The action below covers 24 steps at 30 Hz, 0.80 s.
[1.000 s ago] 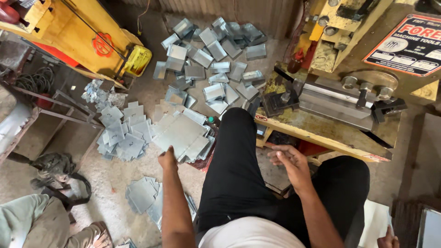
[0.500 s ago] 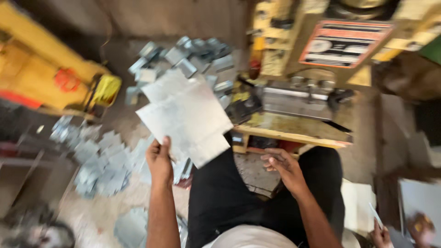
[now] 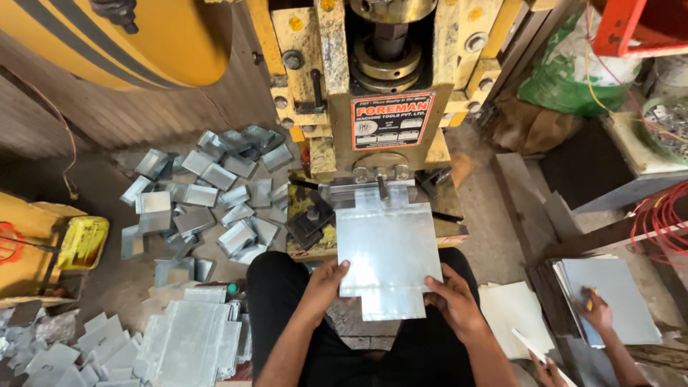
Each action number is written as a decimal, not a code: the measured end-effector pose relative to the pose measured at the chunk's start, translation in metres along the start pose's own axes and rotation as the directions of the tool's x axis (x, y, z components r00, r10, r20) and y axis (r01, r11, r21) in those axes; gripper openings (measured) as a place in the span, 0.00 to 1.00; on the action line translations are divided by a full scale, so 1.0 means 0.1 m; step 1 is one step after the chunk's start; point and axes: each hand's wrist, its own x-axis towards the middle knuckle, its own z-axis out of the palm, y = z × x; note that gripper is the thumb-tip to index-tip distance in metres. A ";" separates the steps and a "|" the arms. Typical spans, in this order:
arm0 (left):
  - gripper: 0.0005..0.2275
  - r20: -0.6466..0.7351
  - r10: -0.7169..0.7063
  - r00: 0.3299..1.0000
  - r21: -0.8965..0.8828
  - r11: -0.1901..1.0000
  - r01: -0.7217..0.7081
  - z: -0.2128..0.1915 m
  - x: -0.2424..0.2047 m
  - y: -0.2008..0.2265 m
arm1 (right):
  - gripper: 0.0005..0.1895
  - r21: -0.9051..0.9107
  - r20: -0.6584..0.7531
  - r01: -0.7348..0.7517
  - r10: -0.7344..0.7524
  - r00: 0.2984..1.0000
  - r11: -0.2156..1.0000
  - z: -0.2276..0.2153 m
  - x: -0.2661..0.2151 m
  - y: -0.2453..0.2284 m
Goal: The person repeatedly picks up flat metal sheets from a pile on the floor, places them into a hydraulic press, and operates the machine to bend the sheets. After each press, the person removes the bent metal piece and drops it onto a growing pile of finished items on the floor.
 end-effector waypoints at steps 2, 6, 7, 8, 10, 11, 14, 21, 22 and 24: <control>0.14 0.057 -0.047 0.997 0.158 0.987 0.038 -0.06 -0.01 -0.01 | 0.24 -0.021 -0.014 0.010 -0.011 1.000 1.000 -0.05 0.08 0.03; 0.14 0.086 0.054 0.995 0.029 0.998 -0.057 -0.13 -0.03 -0.15 | 0.25 0.025 0.029 0.010 -0.011 1.000 1.000 -0.08 0.25 0.02; 0.13 0.067 0.074 0.995 0.011 0.997 -0.075 -0.12 -0.02 -0.17 | 0.25 0.017 0.035 0.010 -0.011 0.999 1.000 -0.06 0.28 -0.02; 0.12 0.048 0.094 0.994 -0.008 0.996 -0.094 -0.11 -0.01 -0.21 | 0.25 0.009 0.041 0.010 -0.011 0.999 1.000 -0.04 0.30 -0.05; 0.12 0.027 0.101 0.994 -0.008 0.995 -0.101 -0.08 0.04 -0.22 | 0.25 -0.008 -0.064 0.054 -0.055 0.996 0.999 0.03 0.34 -0.11; 0.12 0.014 0.105 0.994 -0.008 0.994 -0.105 -0.06 0.05 -0.24 | 0.26 -0.018 -0.114 0.074 -0.076 0.991 0.997 0.06 0.34 -0.11; 0.12 -0.002 0.211 0.977 -0.087 0.974 -0.211 0.07 0.02 -0.29 | 0.31 0.020 -0.177 0.211 -0.204 0.963 0.977 0.09 0.31 -0.11; 0.13 -0.091 0.126 0.988 -0.271 0.951 -0.146 0.03 0.12 -0.07 | 0.32 -0.016 -0.143 0.172 -0.173 0.974 0.985 0.13 0.34 -0.12; 0.13 -0.079 0.111 0.991 -0.297 0.946 -0.129 0.05 0.13 -0.05 | 0.32 -0.020 -0.158 0.186 -0.187 0.970 0.982 0.13 0.37 -0.13; 0.13 -0.061 0.101 0.993 -0.318 0.941 -0.115 0.05 0.14 -0.06 | 0.32 -0.032 -0.173 0.184 -0.187 0.967 0.982 0.13 0.39 -0.13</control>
